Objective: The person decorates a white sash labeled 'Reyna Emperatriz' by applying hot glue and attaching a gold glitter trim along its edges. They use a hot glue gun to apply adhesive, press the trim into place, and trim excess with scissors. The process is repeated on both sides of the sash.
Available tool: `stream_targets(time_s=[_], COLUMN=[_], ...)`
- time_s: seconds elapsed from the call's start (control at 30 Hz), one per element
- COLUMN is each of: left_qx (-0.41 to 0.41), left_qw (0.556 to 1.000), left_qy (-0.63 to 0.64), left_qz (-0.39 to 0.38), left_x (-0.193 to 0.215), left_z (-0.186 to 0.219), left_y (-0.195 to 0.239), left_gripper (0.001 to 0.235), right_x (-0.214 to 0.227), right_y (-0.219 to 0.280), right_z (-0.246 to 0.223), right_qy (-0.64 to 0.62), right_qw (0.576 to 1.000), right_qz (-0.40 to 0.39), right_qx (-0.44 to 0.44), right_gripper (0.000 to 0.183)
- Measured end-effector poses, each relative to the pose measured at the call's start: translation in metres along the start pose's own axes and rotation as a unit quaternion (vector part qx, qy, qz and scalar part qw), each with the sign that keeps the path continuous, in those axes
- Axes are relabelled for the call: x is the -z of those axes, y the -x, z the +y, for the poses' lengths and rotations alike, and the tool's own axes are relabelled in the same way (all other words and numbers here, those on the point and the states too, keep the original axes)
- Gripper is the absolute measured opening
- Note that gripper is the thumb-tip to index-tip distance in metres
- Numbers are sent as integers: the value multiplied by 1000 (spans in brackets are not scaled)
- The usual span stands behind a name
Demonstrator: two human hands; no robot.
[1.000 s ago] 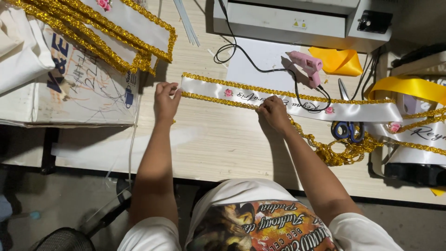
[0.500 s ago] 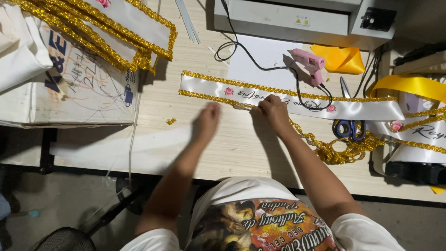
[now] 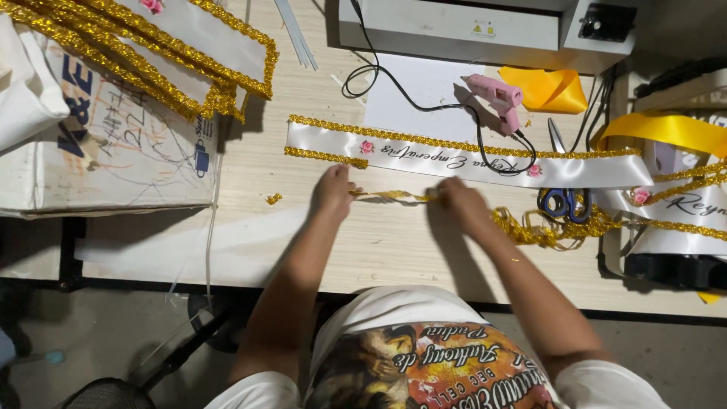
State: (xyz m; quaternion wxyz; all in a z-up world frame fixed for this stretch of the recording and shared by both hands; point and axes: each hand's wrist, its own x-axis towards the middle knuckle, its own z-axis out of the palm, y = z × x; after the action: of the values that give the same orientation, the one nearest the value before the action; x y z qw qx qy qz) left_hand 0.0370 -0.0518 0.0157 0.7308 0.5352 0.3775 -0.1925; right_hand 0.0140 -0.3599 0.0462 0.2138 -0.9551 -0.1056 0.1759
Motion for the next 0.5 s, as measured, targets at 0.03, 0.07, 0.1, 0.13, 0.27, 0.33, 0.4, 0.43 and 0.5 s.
stream_targets(time_s=[0.03,0.07,0.1,0.13,0.27,0.33,0.4,0.43,0.5], left_qx=[1,-30,-61,-60,-196,-262,-389,-391,-496], left_qw=[1000,997,990,990,916,855,812,812,733], left_qy=[-1,-64,-126,-127,-345,-443,-421,-420,-435], left_qz=[-1,15,30,29,58,65,108,104,165], left_x=[2,4,6,5,4,4,0,-2,-5], left_z=[6,12,19,25,31,19,3,-1,-8], left_y=[5,9,14,20,27,21,11,11,10], left_gripper=[34,34,34,34,35,32,19,19,15], right_x=[12,25,37,41,46,22,-21,-26,-38], right_y=[9,18,27,34,50,52,50,53,57], right_z=[7,15,23,34,34,20,16,-8,-58], right_qy=[0,35,69,69,52,33,-90,-90,41], right_qw=[1000,999,996,996,990,987,977,978,987], right_qz=[0,3,7,7,-19,-40,-145,-142,-82], right_qx=[-2,-30,-59,-61,-128,-153,-124,-127,135], right_gripper=[28,23,19,19,18,20,31,31,42])
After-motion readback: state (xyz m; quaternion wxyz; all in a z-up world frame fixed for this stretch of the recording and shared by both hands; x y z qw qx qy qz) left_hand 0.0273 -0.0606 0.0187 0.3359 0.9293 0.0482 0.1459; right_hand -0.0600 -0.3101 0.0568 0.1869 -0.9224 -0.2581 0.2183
